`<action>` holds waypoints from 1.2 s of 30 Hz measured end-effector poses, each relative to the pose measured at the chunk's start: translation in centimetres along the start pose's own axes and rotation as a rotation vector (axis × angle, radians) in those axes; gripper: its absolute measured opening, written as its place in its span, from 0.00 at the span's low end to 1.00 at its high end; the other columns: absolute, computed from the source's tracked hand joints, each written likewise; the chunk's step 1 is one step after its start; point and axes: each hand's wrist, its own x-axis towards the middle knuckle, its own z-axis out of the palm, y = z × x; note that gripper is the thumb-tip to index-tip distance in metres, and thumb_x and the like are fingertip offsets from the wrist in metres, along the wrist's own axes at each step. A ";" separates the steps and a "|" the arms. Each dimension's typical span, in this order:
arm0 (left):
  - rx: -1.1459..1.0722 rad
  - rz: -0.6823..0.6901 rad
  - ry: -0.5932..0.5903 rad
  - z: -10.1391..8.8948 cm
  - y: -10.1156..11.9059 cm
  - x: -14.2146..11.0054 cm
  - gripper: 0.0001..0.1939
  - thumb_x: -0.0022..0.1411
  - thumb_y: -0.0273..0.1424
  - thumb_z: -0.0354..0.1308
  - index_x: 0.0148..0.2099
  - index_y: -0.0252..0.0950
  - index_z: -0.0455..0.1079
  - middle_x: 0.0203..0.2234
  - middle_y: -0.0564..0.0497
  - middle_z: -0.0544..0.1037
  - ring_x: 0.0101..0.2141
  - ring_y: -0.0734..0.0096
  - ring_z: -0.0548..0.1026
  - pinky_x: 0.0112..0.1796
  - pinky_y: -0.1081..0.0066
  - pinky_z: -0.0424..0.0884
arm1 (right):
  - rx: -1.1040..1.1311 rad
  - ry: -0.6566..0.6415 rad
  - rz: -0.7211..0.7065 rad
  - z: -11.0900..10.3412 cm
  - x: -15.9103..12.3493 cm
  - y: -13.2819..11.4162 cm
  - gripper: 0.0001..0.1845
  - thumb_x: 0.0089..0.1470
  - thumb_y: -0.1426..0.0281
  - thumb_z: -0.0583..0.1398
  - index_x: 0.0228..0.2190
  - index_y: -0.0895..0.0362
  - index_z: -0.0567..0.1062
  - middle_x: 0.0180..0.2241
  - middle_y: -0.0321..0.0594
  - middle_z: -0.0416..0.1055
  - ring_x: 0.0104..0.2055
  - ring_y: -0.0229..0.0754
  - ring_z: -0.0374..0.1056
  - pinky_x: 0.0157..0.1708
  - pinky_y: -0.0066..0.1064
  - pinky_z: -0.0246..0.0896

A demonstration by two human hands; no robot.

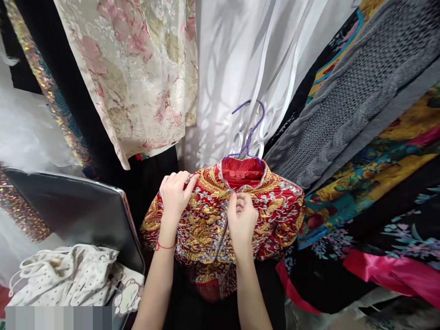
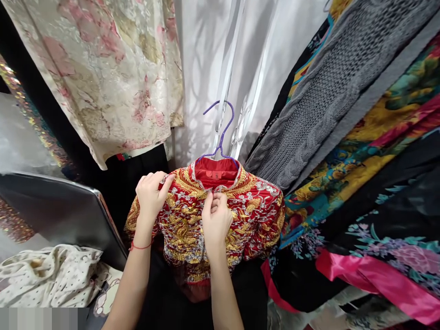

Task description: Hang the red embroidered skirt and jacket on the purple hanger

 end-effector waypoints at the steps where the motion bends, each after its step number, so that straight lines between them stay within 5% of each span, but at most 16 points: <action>1: -0.001 0.001 0.002 0.0 0.0 0.0 0.21 0.72 0.43 0.49 0.28 0.38 0.65 0.21 0.53 0.72 0.26 0.68 0.65 0.33 0.67 0.57 | 0.007 0.000 0.006 -0.1 0.1 -0.1 0.15 0.61 0.55 0.55 0.30 0.53 0.66 0.18 0.31 0.66 0.19 0.36 0.61 0.22 0.27 0.52; 10: -0.026 -0.008 0.000 0.4 -0.1 -0.5 0.19 0.71 0.43 0.49 0.32 0.38 0.69 0.25 0.50 0.75 0.30 0.65 0.68 0.36 0.65 0.60 | 0.371 -0.118 0.140 -0.6 -1.4 1.5 0.17 0.59 0.55 0.56 0.27 0.53 0.61 0.18 0.26 0.58 0.18 0.32 0.55 0.19 0.24 0.51; 14: -0.099 -0.059 0.012 0.4 0.4 -1.5 0.16 0.72 0.40 0.48 0.48 0.37 0.72 0.42 0.44 0.79 0.47 0.60 0.73 0.53 0.59 0.61 | 0.395 -0.166 0.241 -0.6 -3.8 4.5 0.19 0.58 0.52 0.56 0.26 0.53 0.61 0.16 0.24 0.54 0.16 0.30 0.52 0.17 0.23 0.46; 17: -0.178 -0.103 0.012 -0.1 1.7 -3.1 0.22 0.69 0.39 0.52 0.61 0.37 0.63 0.59 0.40 0.70 0.63 0.56 0.63 0.63 0.55 0.54 | 0.409 -0.231 0.337 -0.4 -5.9 7.2 0.21 0.55 0.51 0.58 0.24 0.52 0.60 0.15 0.23 0.53 0.15 0.29 0.49 0.15 0.23 0.43; 19: -0.230 -0.150 0.044 -0.3 3.0 -4.9 0.28 0.66 0.40 0.58 0.63 0.37 0.60 0.62 0.38 0.65 0.64 0.54 0.61 0.63 0.54 0.56 | 0.442 -0.288 0.421 -0.3 -7.4 8.8 0.22 0.53 0.50 0.59 0.23 0.52 0.59 0.13 0.22 0.52 0.13 0.28 0.47 0.13 0.23 0.40; 23: -0.274 -0.224 0.054 0.8 6.2 -10.5 0.20 0.60 0.39 0.65 0.49 0.37 0.66 0.46 0.42 0.74 0.51 0.58 0.72 0.53 0.59 0.67 | 0.487 -0.402 0.565 -0.1 -9.5 10.8 0.22 0.48 0.50 0.61 0.22 0.52 0.60 0.11 0.21 0.53 0.10 0.27 0.45 0.11 0.22 0.38; 28: -0.332 -0.405 -0.238 3.8 8.6 -17.1 0.13 0.64 0.40 0.60 0.34 0.39 0.63 0.28 0.53 0.70 0.32 0.69 0.71 0.36 0.70 0.68 | 0.479 -0.475 0.632 -0.2 -10.0 12.4 0.21 0.46 0.51 0.61 0.20 0.52 0.61 0.09 0.23 0.55 0.08 0.28 0.47 0.10 0.22 0.39; 36: -0.465 -0.579 -0.546 4.8 8.2 -19.5 0.16 0.67 0.46 0.54 0.34 0.39 0.64 0.29 0.53 0.74 0.32 0.69 0.74 0.37 0.71 0.66 | 0.442 -0.533 0.708 0.0 -10.4 15.1 0.21 0.44 0.50 0.61 0.20 0.54 0.64 0.12 0.25 0.59 0.10 0.28 0.50 0.11 0.23 0.42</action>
